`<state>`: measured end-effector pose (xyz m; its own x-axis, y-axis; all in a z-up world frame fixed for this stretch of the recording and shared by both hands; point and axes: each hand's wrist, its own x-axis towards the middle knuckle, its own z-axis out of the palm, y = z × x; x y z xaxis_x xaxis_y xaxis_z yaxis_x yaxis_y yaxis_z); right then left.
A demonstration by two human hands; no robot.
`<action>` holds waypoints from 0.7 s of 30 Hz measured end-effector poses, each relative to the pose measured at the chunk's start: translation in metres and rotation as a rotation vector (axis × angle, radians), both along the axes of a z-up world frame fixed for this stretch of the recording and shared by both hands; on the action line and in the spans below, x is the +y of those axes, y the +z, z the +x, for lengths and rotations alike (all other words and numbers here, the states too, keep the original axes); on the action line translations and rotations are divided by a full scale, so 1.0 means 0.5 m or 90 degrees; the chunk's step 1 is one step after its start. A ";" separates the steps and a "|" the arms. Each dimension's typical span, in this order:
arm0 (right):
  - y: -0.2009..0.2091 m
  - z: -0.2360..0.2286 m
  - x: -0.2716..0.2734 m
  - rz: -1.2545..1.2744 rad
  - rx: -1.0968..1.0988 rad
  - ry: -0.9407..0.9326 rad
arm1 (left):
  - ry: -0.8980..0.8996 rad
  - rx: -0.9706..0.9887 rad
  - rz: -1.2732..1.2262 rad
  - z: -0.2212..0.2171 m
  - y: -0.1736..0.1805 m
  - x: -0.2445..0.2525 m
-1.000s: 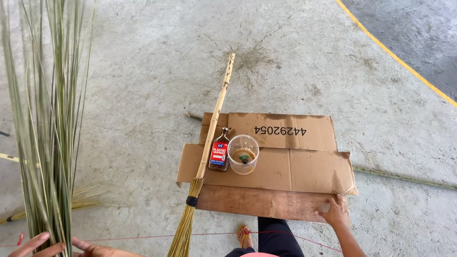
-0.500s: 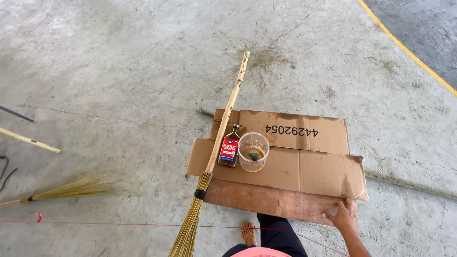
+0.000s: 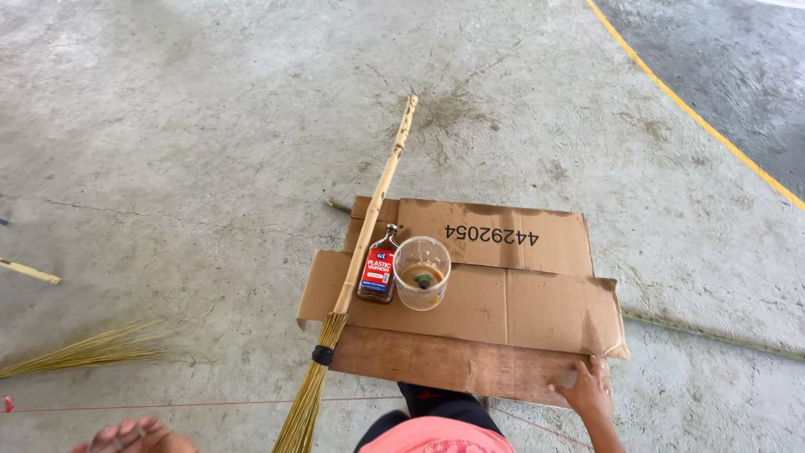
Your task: Applying a liquid finish to bamboo sticks using a paint brush.
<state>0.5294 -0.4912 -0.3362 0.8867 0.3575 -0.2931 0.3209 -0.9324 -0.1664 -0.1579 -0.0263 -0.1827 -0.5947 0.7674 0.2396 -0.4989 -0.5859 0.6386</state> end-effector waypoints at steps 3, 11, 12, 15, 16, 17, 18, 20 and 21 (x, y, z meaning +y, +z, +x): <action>-0.017 0.001 -0.014 0.063 -0.022 0.005 | -0.012 0.012 -0.002 0.157 0.132 -0.055; 0.022 -0.007 0.009 0.031 -0.008 -0.020 | -0.046 0.052 -0.076 0.347 0.315 -0.029; 0.023 -0.009 0.005 0.024 -0.003 -0.026 | -0.052 0.057 -0.082 0.354 0.320 -0.029; 0.022 -0.019 -0.006 0.074 -0.028 -0.025 | -0.077 0.069 -0.111 0.375 0.348 -0.020; 0.019 -0.011 -0.004 0.082 -0.027 -0.018 | -0.079 0.052 -0.108 0.385 0.357 -0.017; 0.016 -0.004 -0.002 0.090 -0.027 -0.010 | -0.080 0.036 -0.104 0.392 0.364 -0.013; 0.025 -0.007 -0.003 0.088 -0.026 -0.006 | -0.076 0.036 -0.106 0.385 0.366 -0.023; 0.040 -0.009 0.004 0.114 -0.003 -0.020 | -0.070 0.029 -0.099 0.371 0.370 -0.037; 0.026 -0.007 -0.001 0.114 -0.003 -0.016 | -0.066 0.029 -0.099 0.367 0.374 -0.040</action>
<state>0.5256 -0.4918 -0.3233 0.8973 0.3814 -0.2224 0.2989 -0.8955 -0.3298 0.0255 -0.0464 0.0040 -0.5023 0.8537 0.1375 -0.5202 -0.4254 0.7406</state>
